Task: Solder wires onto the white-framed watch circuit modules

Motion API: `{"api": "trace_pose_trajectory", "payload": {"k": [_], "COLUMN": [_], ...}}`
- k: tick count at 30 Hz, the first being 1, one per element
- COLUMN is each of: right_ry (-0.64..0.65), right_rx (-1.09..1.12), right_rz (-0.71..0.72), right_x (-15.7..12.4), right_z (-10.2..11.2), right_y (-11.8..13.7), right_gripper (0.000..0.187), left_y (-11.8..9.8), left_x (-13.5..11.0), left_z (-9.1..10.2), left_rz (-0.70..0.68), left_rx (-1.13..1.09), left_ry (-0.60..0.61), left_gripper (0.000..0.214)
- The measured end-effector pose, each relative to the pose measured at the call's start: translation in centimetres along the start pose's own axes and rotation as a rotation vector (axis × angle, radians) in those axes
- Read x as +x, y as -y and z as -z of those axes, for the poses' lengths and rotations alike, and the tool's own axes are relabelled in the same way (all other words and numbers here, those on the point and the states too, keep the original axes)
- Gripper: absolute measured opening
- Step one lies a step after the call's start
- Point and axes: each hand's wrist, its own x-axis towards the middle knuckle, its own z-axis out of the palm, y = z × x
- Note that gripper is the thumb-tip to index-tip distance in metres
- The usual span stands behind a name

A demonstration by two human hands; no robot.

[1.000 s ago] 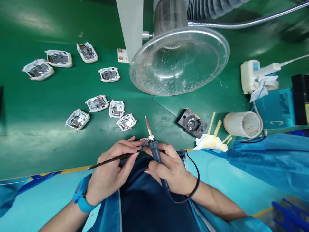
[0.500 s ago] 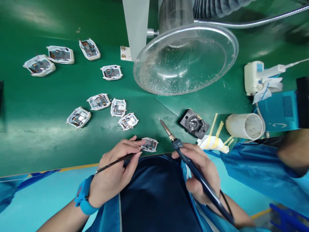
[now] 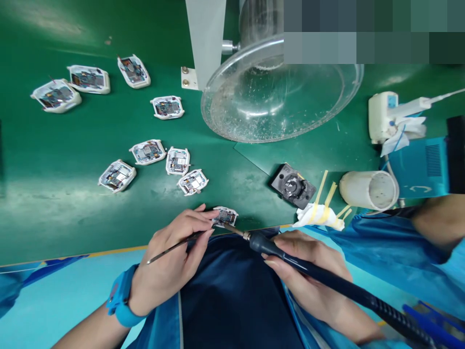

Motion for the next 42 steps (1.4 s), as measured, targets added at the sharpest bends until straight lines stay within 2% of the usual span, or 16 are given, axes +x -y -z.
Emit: {"api": "trace_pose_trajectory", "payload": {"k": [3, 8, 14, 26, 30, 33, 34, 36, 39, 42], "right_ry": [0.105, 0.064, 0.122, 0.142, 0.072, -0.074, -0.130, -0.191, -0.140, -0.092], "right_rx": [-0.082, -0.112, -0.132, -0.117, -0.077, -0.010, 0.037, 0.123, 0.190, 0.270], "right_rz": [0.003, 0.028, 0.021, -0.010, -0.075, -0.120, -0.108, -0.035, 0.090, 0.150], "right_x": [0.2, 0.2, 0.5, 0.3, -0.4, -1.4, -1.8, -2.2, -2.0, -1.4], "right_z": [0.1, -0.3, -0.5, -0.4, 0.3, 0.1, -0.1, -0.7, -1.9, -3.3], "right_y": [0.0, -0.2, 0.0, -0.2, -0.1, -0.6, -0.8, -1.4, -1.9, -2.2], "right_gripper": [0.013, 0.019, 0.029, 0.020, 0.024, 0.016, 0.012, 0.017, 0.026, 0.024], "left_y": [0.1, 0.3, 0.2, 0.1, 0.1, 0.1, 0.2, 0.3, 0.8, 1.3], "left_x": [0.0, -0.1, -0.1, -0.1, 0.0, 0.1, 0.1, 0.2, 0.2, 0.5], "left_z": [0.0, 0.0, 0.1, 0.0, 0.0, 0.0, 0.0, 0.1, 0.8, 1.5], "left_rz": [-0.013, -0.009, -0.015, -0.005, -0.002, -0.011, -0.013, -0.011, 0.041, 0.055], "left_rx": [-0.002, -0.002, -0.007, -0.016, -0.021, -0.019, -0.022, -0.044, -0.126, -0.174], "left_ry": [0.009, 0.015, 0.010, 0.002, 0.002, 0.003, 0.003, 0.006, 0.039, 0.044], "left_gripper": [0.015, 0.014, 0.015, 0.015, 0.015, 0.013, 0.012, 0.012, 0.014, 0.012]}}
